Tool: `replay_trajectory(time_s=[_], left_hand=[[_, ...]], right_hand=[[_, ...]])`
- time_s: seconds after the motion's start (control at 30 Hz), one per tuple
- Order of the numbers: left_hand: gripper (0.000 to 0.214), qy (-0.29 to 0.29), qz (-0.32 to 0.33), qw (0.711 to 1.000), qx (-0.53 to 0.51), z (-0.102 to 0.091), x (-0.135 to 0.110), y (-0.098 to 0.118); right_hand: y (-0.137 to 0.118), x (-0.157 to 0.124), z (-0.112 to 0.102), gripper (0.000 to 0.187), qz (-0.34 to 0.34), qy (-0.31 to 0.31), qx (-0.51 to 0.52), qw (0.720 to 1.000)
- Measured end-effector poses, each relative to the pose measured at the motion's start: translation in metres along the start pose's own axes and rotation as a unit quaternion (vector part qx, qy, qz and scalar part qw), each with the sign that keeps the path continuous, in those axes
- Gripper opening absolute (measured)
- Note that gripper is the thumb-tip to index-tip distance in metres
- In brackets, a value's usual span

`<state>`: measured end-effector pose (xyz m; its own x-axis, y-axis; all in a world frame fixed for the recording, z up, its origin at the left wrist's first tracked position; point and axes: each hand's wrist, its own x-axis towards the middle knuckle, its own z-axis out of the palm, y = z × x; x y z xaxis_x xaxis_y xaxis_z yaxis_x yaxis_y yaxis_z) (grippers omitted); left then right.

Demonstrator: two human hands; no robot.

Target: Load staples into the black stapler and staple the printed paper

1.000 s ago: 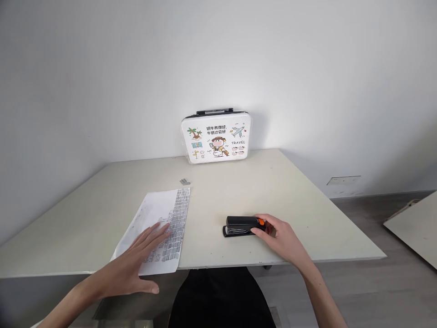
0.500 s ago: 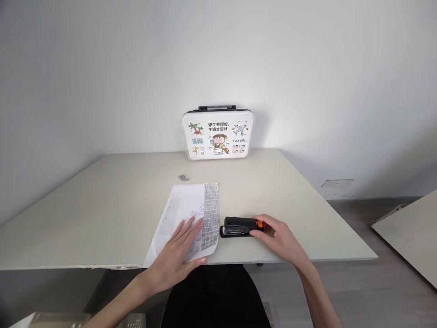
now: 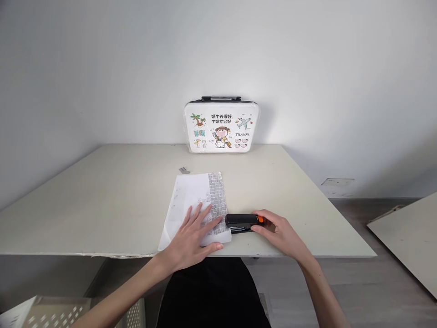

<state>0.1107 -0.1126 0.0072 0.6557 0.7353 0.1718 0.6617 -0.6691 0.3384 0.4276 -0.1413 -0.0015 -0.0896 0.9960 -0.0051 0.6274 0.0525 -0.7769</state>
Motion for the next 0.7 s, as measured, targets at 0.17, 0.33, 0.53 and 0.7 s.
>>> replay_trajectory(time_s=[0.17, 0.33, 0.53, 0.7], left_hand=[[0.064, 0.008, -0.011, 1.000, -0.005, 0.004, 0.008, 0.007], [0.059, 0.007, -0.005, 1.000, -0.003, 0.008, 0.013, 0.011], [0.067, -0.021, -0.008, 0.999, 0.027, 0.015, 0.021, 0.014], [0.073, -0.008, 0.007, 0.999, 0.040, 0.024, 0.025, 0.014]], right_hand=[[-0.017, 0.002, -0.007, 0.045, -0.024, -0.021, -0.004, 1.000], [-0.059, 0.019, 0.002, 0.051, 0.013, -0.003, -0.002, 1.000], [-0.094, 0.040, 0.015, 0.056, -0.019, -0.030, -0.051, 0.998], [-0.102, 0.047, 0.021, 0.062, 0.008, -0.052, -0.071, 0.996]])
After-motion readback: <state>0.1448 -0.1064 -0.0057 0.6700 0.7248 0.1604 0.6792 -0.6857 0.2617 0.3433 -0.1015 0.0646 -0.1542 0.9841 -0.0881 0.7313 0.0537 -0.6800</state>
